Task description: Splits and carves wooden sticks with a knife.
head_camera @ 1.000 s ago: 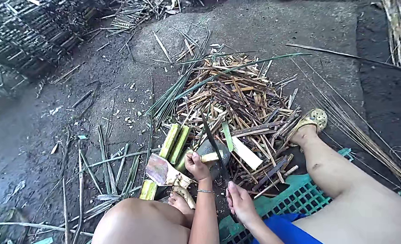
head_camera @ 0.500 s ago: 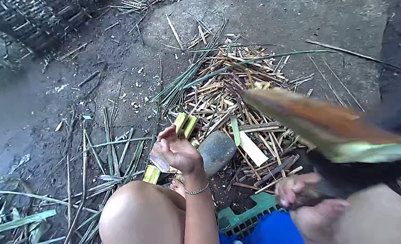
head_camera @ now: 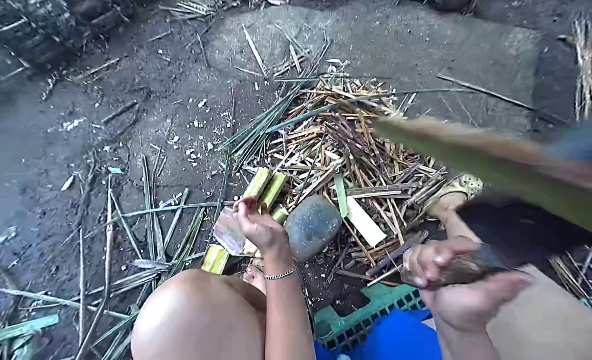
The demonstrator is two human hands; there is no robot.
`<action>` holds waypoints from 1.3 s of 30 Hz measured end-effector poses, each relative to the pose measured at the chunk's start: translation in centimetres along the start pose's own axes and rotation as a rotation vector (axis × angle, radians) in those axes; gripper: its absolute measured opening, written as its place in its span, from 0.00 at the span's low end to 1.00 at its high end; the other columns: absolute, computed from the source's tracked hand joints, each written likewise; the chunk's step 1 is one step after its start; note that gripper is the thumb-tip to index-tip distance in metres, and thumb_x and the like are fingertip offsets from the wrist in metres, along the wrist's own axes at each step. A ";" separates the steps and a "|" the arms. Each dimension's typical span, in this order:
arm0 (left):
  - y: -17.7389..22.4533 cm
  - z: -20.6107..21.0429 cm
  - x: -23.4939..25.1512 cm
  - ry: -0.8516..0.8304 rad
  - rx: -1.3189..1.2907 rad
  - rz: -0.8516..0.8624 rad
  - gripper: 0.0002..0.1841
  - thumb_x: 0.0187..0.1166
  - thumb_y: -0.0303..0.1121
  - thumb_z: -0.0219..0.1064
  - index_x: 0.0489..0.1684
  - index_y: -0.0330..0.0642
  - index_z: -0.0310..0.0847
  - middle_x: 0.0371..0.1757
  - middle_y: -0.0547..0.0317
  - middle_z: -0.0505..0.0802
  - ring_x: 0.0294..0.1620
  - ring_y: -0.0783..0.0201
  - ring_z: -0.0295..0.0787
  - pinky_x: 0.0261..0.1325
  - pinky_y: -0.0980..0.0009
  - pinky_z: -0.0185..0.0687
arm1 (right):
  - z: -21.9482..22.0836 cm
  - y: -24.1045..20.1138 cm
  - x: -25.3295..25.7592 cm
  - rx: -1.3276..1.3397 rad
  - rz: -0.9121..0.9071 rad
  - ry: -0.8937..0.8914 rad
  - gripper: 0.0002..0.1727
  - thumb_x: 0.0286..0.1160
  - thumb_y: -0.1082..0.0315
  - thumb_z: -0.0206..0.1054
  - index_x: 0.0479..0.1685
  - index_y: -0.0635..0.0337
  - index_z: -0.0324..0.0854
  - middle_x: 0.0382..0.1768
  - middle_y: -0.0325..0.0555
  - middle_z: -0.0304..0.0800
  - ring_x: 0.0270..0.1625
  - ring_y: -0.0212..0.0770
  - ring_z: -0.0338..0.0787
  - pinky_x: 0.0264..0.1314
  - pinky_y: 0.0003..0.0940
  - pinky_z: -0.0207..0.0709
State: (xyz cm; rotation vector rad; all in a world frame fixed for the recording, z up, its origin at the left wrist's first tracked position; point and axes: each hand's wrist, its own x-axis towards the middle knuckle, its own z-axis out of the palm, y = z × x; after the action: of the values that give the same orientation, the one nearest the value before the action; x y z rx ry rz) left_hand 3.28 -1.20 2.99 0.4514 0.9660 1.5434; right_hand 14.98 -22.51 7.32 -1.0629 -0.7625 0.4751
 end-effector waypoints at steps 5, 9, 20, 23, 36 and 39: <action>-0.2 0.4 -0.3 -0.037 0.040 0.034 0.13 0.90 0.35 0.39 0.47 0.50 0.71 0.42 0.65 0.84 0.50 0.67 0.83 0.60 0.63 0.77 | -0.9 10.7 -7.2 -0.384 0.604 0.129 0.35 0.92 0.39 0.37 0.27 0.55 0.75 0.12 0.26 0.70 0.13 0.24 0.71 0.17 0.25 0.71; -1.6 0.0 -0.1 -0.189 0.165 0.077 0.11 0.84 0.29 0.43 0.57 0.41 0.67 0.51 0.60 0.81 0.55 0.67 0.80 0.62 0.66 0.77 | -0.7 12.7 -6.1 -0.450 0.992 0.099 0.33 0.97 0.48 0.37 0.31 0.63 0.76 0.12 0.36 0.67 0.12 0.32 0.68 0.17 0.31 0.70; -4.2 -2.1 0.8 -0.657 0.357 0.072 0.46 0.64 0.54 0.69 0.83 0.41 0.55 0.81 0.57 0.71 0.82 0.65 0.66 0.79 0.60 0.68 | 0.0 10.2 -7.5 -0.482 0.691 0.134 0.34 0.93 0.41 0.40 0.31 0.60 0.77 0.14 0.30 0.69 0.14 0.27 0.71 0.20 0.28 0.73; -5.7 -3.3 1.2 -1.029 0.651 -0.047 0.65 0.49 0.60 0.82 0.90 0.33 0.51 0.90 0.43 0.65 0.89 0.55 0.60 0.87 0.57 0.62 | -0.5 15.7 -7.1 -0.647 1.169 -0.034 0.40 0.94 0.41 0.37 0.41 0.71 0.83 0.26 0.53 0.79 0.27 0.48 0.79 0.38 0.51 0.76; -7.7 -2.7 -0.2 -0.735 0.538 -0.017 0.17 0.87 0.34 0.41 0.54 0.30 0.71 0.47 0.61 0.81 0.51 0.78 0.78 0.62 0.75 0.75 | 1.1 12.4 -6.6 -0.252 0.582 0.120 0.17 0.82 0.54 0.59 0.41 0.61 0.80 0.19 0.26 0.80 0.21 0.21 0.81 0.29 0.21 0.80; -7.8 -2.1 -1.1 -0.658 0.515 -0.044 0.13 0.85 0.34 0.41 0.51 0.36 0.66 0.46 0.63 0.76 0.49 0.77 0.75 0.60 0.76 0.74 | 2.6 8.9 -3.6 -0.238 0.466 0.101 0.16 0.72 0.66 0.60 0.55 0.65 0.75 0.29 0.30 0.79 0.27 0.23 0.81 0.33 0.23 0.80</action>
State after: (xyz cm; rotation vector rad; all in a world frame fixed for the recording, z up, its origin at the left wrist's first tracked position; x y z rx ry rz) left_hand 6.83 -3.22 -4.07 1.2057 0.8221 0.9762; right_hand 10.75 -19.63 -1.18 -1.4862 -0.4851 0.7321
